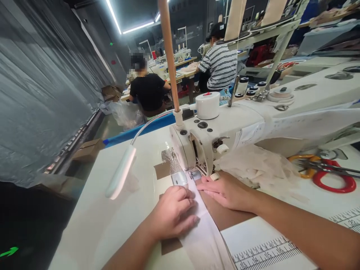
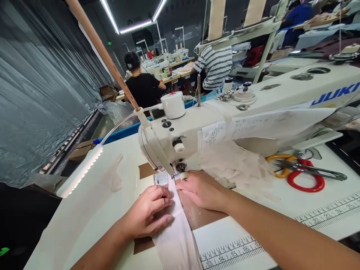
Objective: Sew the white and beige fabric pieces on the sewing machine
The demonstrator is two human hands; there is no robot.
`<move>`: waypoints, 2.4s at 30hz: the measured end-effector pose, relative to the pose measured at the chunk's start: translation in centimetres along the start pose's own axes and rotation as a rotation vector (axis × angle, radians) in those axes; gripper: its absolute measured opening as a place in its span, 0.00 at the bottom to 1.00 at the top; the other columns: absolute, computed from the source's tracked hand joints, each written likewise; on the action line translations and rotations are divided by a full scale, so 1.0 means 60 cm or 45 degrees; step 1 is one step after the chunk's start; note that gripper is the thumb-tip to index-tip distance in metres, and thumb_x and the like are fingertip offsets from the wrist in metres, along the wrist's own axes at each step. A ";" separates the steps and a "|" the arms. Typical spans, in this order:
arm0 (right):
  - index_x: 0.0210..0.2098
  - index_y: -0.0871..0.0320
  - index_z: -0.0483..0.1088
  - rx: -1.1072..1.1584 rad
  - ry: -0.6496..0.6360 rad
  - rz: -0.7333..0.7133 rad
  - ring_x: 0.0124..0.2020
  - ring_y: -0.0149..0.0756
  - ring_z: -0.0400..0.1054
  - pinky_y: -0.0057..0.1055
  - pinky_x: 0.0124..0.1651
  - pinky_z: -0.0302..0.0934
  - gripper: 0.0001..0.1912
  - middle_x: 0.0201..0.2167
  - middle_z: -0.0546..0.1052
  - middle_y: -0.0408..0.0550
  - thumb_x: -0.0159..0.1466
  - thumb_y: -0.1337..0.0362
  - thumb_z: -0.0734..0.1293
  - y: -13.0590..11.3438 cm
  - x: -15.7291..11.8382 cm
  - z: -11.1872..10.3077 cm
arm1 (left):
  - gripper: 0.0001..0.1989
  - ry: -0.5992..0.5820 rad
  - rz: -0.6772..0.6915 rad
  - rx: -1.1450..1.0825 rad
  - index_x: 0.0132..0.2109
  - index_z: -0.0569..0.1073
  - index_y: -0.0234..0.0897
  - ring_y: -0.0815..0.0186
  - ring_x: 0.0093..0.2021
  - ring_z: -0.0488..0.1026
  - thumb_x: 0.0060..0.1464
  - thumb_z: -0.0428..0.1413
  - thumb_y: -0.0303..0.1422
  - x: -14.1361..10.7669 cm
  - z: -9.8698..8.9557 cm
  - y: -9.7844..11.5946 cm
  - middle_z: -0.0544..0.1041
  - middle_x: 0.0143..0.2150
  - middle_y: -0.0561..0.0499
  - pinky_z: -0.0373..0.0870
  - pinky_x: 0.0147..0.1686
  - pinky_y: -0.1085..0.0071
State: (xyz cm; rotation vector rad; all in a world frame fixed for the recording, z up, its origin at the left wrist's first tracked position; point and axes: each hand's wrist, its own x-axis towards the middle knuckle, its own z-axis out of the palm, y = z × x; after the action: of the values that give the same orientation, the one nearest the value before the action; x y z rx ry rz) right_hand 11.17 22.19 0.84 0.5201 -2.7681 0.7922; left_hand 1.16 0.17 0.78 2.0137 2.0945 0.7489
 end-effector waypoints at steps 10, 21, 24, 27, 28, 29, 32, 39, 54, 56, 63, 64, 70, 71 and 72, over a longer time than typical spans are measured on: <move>0.32 0.55 0.75 0.001 0.021 0.145 0.30 0.34 0.63 0.30 0.34 0.53 0.12 0.27 0.73 0.45 0.62 0.69 0.59 -0.025 0.010 0.008 | 0.11 -0.015 -0.032 -0.015 0.45 0.72 0.37 0.59 0.43 0.68 0.56 0.55 0.34 0.003 -0.003 0.004 0.73 0.45 0.45 0.66 0.45 0.59; 0.26 0.56 0.71 0.052 0.101 0.045 0.28 0.34 0.59 0.29 0.32 0.51 0.15 0.25 0.70 0.44 0.55 0.76 0.56 0.002 0.001 0.021 | 0.11 0.001 -0.028 -0.047 0.46 0.72 0.38 0.59 0.44 0.68 0.56 0.55 0.35 -0.001 -0.001 0.000 0.73 0.45 0.45 0.66 0.46 0.60; 0.33 0.55 0.74 0.036 0.085 0.009 0.30 0.34 0.59 0.30 0.33 0.51 0.16 0.28 0.70 0.44 0.59 0.74 0.55 -0.003 0.003 0.018 | 0.11 0.006 -0.025 -0.041 0.45 0.73 0.38 0.60 0.43 0.68 0.57 0.54 0.35 -0.001 -0.002 0.000 0.73 0.44 0.45 0.66 0.45 0.60; 0.34 0.56 0.74 0.015 0.036 -0.040 0.30 0.33 0.59 0.29 0.33 0.51 0.16 0.28 0.69 0.45 0.62 0.72 0.55 -0.008 0.005 0.012 | 0.11 0.013 -0.014 -0.033 0.45 0.73 0.37 0.60 0.42 0.69 0.57 0.54 0.36 0.000 -0.002 0.000 0.73 0.44 0.44 0.67 0.45 0.61; 0.34 0.56 0.74 0.001 0.024 -0.057 0.30 0.33 0.59 0.29 0.33 0.51 0.16 0.28 0.69 0.45 0.63 0.72 0.55 -0.009 0.005 0.010 | 0.11 0.016 -0.011 -0.032 0.45 0.73 0.37 0.60 0.42 0.69 0.57 0.54 0.35 0.000 -0.002 0.000 0.73 0.43 0.44 0.67 0.45 0.61; 0.33 0.56 0.73 -0.016 0.008 -0.075 0.30 0.33 0.58 0.29 0.33 0.51 0.16 0.27 0.68 0.45 0.63 0.72 0.55 -0.009 0.006 0.009 | 0.11 0.019 -0.011 -0.035 0.45 0.73 0.37 0.60 0.42 0.69 0.57 0.54 0.35 0.001 -0.003 0.000 0.73 0.43 0.44 0.67 0.44 0.61; 0.32 0.57 0.72 -0.109 -0.041 -0.100 0.29 0.34 0.57 0.30 0.31 0.49 0.14 0.28 0.67 0.45 0.60 0.74 0.56 -0.006 0.006 0.008 | 0.10 0.035 -0.011 -0.057 0.44 0.72 0.37 0.61 0.41 0.70 0.56 0.54 0.34 0.002 -0.003 0.000 0.73 0.42 0.45 0.67 0.44 0.61; 0.40 0.58 0.71 -0.335 -0.045 -0.122 0.31 0.37 0.59 0.33 0.33 0.50 0.17 0.32 0.72 0.48 0.56 0.76 0.58 0.000 0.002 0.015 | 0.07 0.165 -0.064 -0.075 0.43 0.71 0.37 0.61 0.44 0.70 0.57 0.53 0.29 0.004 -0.005 -0.006 0.74 0.43 0.45 0.68 0.44 0.63; 0.37 0.61 0.72 -0.592 0.070 -0.262 0.29 0.37 0.61 0.35 0.34 0.55 0.17 0.32 0.74 0.49 0.60 0.79 0.55 -0.007 0.001 0.018 | 0.14 0.004 0.054 0.319 0.53 0.70 0.35 0.60 0.43 0.72 0.63 0.46 0.28 0.041 -0.012 -0.021 0.75 0.49 0.41 0.71 0.43 0.61; 0.36 0.60 0.72 -0.570 0.103 -0.289 0.29 0.37 0.61 0.34 0.34 0.55 0.17 0.31 0.73 0.49 0.62 0.78 0.54 -0.002 0.001 0.022 | 0.14 0.028 0.053 0.332 0.52 0.71 0.34 0.60 0.42 0.72 0.63 0.47 0.30 0.040 -0.008 -0.022 0.75 0.48 0.41 0.72 0.43 0.61; 0.42 0.61 0.72 -0.491 0.113 -0.291 0.30 0.37 0.61 0.35 0.34 0.57 0.20 0.33 0.73 0.51 0.64 0.76 0.51 0.010 -0.003 0.034 | 0.14 0.002 0.124 0.375 0.52 0.72 0.29 0.58 0.45 0.72 0.63 0.47 0.29 0.039 -0.010 -0.020 0.76 0.48 0.40 0.73 0.43 0.60; 0.43 0.61 0.72 -0.494 0.115 -0.287 0.30 0.37 0.62 0.35 0.35 0.57 0.20 0.33 0.73 0.51 0.64 0.77 0.51 0.010 -0.003 0.035 | 0.15 0.002 0.139 0.377 0.52 0.71 0.29 0.57 0.46 0.71 0.63 0.47 0.29 0.038 -0.010 -0.020 0.76 0.49 0.40 0.74 0.43 0.60; 0.40 0.61 0.72 -0.525 0.112 -0.294 0.29 0.37 0.61 0.34 0.34 0.55 0.20 0.31 0.73 0.50 0.63 0.78 0.51 0.006 -0.004 0.034 | 0.15 0.014 0.208 0.441 0.53 0.71 0.29 0.57 0.47 0.72 0.63 0.47 0.27 0.033 -0.008 -0.024 0.76 0.51 0.40 0.75 0.42 0.60; 0.40 0.61 0.72 -0.531 0.104 -0.294 0.29 0.37 0.61 0.34 0.34 0.55 0.20 0.31 0.73 0.50 0.63 0.78 0.52 0.006 -0.004 0.034 | 0.15 0.014 0.228 0.452 0.53 0.71 0.29 0.57 0.48 0.72 0.63 0.46 0.27 0.033 -0.008 -0.025 0.75 0.52 0.39 0.75 0.42 0.60; 0.40 0.61 0.72 -0.533 0.098 -0.294 0.29 0.37 0.60 0.35 0.34 0.55 0.19 0.31 0.73 0.50 0.62 0.78 0.52 0.006 -0.004 0.033 | 0.14 0.014 0.246 0.462 0.52 0.71 0.29 0.57 0.49 0.71 0.63 0.46 0.26 0.033 -0.008 -0.026 0.75 0.53 0.39 0.75 0.42 0.60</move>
State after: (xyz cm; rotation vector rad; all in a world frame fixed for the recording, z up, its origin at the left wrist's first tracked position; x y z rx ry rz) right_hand 11.04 21.45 -1.03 0.6860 -2.6299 0.1694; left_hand -0.65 1.98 0.96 2.4284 2.1941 0.4258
